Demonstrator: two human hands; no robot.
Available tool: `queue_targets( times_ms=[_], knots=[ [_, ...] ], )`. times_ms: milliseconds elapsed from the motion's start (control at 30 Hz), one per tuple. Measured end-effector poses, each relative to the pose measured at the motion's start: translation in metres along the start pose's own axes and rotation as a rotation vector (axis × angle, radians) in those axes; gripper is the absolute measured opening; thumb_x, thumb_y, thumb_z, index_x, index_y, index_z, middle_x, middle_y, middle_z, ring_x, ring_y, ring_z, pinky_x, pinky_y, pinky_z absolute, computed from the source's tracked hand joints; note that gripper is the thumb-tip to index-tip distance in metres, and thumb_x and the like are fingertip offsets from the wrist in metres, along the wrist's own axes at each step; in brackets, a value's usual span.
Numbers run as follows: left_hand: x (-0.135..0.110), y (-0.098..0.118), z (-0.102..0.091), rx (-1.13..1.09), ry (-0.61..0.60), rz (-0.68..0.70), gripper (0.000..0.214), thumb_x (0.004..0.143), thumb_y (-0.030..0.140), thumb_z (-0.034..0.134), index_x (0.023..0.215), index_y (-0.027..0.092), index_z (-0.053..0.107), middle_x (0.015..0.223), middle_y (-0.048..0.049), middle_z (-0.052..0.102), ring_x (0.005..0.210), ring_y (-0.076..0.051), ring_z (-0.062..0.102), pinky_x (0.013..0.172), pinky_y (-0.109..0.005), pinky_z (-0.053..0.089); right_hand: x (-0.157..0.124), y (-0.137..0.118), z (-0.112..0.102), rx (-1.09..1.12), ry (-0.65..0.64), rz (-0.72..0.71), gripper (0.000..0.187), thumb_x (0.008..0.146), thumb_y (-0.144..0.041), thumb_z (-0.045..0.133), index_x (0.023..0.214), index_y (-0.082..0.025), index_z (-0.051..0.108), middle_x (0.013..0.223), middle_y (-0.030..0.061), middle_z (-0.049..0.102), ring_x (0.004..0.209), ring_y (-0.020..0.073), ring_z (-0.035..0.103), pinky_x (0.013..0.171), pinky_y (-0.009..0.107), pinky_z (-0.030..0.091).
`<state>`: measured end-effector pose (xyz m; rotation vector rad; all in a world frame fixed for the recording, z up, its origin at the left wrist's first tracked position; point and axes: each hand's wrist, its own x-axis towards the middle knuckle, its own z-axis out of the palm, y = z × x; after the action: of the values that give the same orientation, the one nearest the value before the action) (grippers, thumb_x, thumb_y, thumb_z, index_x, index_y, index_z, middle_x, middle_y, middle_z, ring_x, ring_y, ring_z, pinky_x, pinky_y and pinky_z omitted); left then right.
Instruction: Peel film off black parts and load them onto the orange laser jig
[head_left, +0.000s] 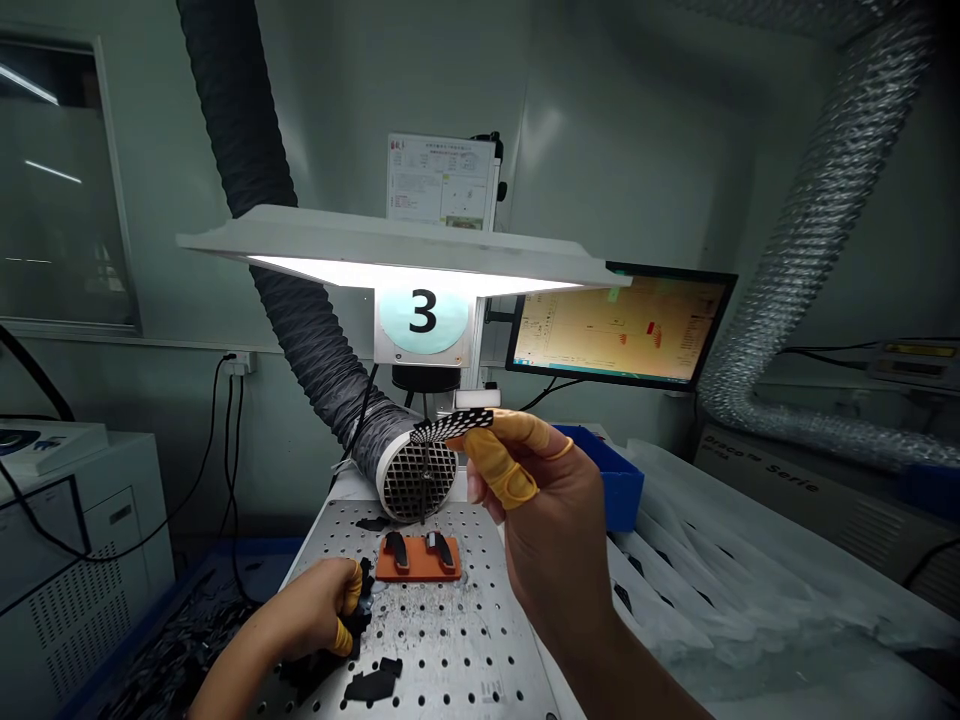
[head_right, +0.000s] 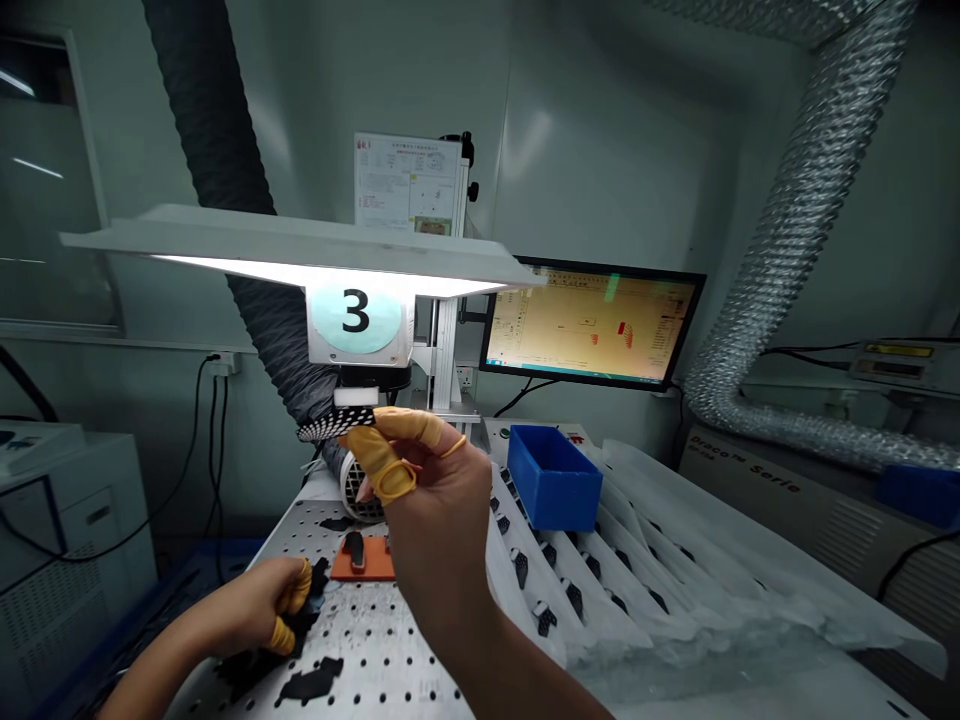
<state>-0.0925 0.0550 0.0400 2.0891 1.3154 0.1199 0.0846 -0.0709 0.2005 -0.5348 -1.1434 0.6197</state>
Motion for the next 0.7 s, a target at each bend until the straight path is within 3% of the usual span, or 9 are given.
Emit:
queue_targets(
  times_ms=[200,433,633,700],
  knots=[
    [-0.005,0.008,-0.001,-0.04,-0.099,0.099,0.02,0.047,0.013,0.057,0.06,0.019,0.044,0.057,0.006,0.045,0.054,-0.01,0.037,0.046,-0.023,0.024,0.001,-0.001,-0.001,0.029,-0.001,0.005,0.008,0.073,-0.018,0.072,0.077,-0.024,0.07,0.06,-0.0036,0.064,0.046,0.0034,0.051,0.038,0.013,0.036],
    [-0.009,0.014,0.002,-0.143,-0.087,0.213,0.02,0.05,0.013,0.054,0.065,0.019,0.043,0.063,0.0059,0.044,0.058,-0.01,0.038,0.049,-0.021,0.027,0.001,-0.002,-0.002,0.016,0.031,0.02,0.006,0.073,-0.023,0.072,0.078,-0.024,0.069,0.067,-0.0017,0.068,0.046,0.0038,0.051,0.039,0.015,0.038],
    [-0.004,0.016,0.005,-0.206,-0.069,0.233,0.028,0.055,0.017,0.055,0.083,0.017,0.059,0.069,0.0028,0.049,0.062,-0.012,0.044,0.054,-0.022,0.033,0.001,-0.008,-0.008,-0.045,0.033,0.001,0.007,0.073,-0.024,0.07,0.078,-0.021,0.066,0.066,-0.0008,0.065,0.044,0.0045,0.047,0.037,0.016,0.035],
    [-0.004,0.018,0.005,-0.199,-0.105,0.243,0.023,0.058,0.02,0.056,0.08,0.016,0.062,0.069,0.0014,0.052,0.064,-0.014,0.047,0.056,-0.022,0.035,0.0,-0.009,-0.012,-0.102,0.004,0.014,0.007,0.074,-0.021,0.068,0.08,-0.02,0.064,0.063,-0.0021,0.061,0.047,0.0053,0.048,0.039,0.016,0.036]
  ],
)
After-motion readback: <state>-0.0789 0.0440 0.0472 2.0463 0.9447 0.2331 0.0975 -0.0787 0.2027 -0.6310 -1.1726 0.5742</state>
